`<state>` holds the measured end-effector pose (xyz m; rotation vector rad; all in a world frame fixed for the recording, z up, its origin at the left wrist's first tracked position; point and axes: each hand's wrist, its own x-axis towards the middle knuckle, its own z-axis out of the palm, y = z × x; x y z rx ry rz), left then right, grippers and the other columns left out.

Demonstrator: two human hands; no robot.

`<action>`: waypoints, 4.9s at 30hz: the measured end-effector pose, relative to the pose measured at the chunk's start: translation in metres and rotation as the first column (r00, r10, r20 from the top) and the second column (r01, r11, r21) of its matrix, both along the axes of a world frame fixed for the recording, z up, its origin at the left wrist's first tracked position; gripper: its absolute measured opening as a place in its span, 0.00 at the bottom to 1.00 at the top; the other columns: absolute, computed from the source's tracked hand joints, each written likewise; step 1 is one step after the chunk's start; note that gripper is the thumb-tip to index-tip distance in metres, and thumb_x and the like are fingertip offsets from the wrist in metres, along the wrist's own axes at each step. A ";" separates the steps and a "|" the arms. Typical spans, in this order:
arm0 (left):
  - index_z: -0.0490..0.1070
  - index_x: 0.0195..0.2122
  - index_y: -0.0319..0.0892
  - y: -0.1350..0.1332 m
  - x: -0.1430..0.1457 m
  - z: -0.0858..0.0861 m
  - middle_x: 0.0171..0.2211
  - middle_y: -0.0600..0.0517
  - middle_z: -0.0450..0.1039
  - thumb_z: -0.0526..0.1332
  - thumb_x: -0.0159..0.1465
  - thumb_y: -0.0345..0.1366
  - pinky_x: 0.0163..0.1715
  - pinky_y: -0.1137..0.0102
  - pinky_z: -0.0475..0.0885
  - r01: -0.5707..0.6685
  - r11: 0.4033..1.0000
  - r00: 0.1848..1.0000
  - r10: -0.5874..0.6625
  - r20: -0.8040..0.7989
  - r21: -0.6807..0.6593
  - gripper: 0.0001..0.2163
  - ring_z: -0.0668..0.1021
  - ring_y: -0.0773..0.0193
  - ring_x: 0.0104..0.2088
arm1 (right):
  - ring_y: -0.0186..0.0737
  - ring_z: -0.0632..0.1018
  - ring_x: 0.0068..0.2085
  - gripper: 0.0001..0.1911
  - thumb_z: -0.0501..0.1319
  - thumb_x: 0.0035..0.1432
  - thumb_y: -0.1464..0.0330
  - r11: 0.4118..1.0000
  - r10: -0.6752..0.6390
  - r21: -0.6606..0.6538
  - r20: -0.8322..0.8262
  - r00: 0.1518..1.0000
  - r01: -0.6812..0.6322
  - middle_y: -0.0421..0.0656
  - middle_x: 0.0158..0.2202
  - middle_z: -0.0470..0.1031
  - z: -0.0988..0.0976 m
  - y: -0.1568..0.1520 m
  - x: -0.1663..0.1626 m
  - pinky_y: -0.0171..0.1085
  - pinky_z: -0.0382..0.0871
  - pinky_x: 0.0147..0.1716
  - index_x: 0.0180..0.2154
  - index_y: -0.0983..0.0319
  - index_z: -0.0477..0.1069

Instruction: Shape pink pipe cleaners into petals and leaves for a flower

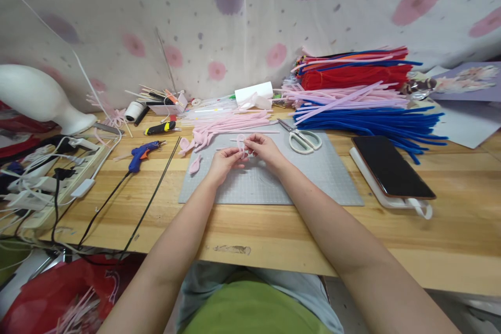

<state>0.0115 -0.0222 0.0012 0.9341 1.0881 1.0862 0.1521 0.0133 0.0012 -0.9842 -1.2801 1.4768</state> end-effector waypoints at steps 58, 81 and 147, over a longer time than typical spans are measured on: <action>0.72 0.30 0.33 -0.007 0.001 0.002 0.25 0.52 0.73 0.70 0.43 0.38 0.31 0.71 0.69 0.290 0.955 0.947 -0.278 0.158 -0.059 0.17 0.72 0.74 0.21 | 0.23 0.52 0.15 0.16 0.66 0.38 0.59 0.982 0.081 -0.148 -0.213 0.974 -0.114 0.32 0.15 0.55 0.006 -0.002 0.008 0.30 0.42 0.13 0.26 0.62 0.67; 0.69 0.29 0.34 -0.010 0.013 -0.009 0.24 0.52 0.72 0.69 0.43 0.40 0.30 0.67 0.72 0.206 0.979 0.975 -0.205 0.082 0.001 0.17 0.70 0.74 0.19 | 0.23 0.47 0.13 0.18 0.65 0.40 0.56 0.995 -0.089 -0.054 -0.184 0.979 0.080 0.30 0.11 0.46 0.002 -0.001 0.007 0.31 0.39 0.13 0.19 0.61 0.60; 0.73 0.31 0.37 0.002 -0.002 -0.007 0.29 0.50 0.74 0.67 0.44 0.37 0.32 0.68 0.73 -0.165 0.966 0.986 0.158 0.050 0.197 0.14 0.77 0.62 0.33 | 0.30 0.66 0.22 0.15 0.63 0.42 0.58 0.994 -0.014 0.108 0.092 0.996 0.004 0.38 0.21 0.69 0.003 -0.009 -0.007 0.31 0.60 0.20 0.27 0.61 0.62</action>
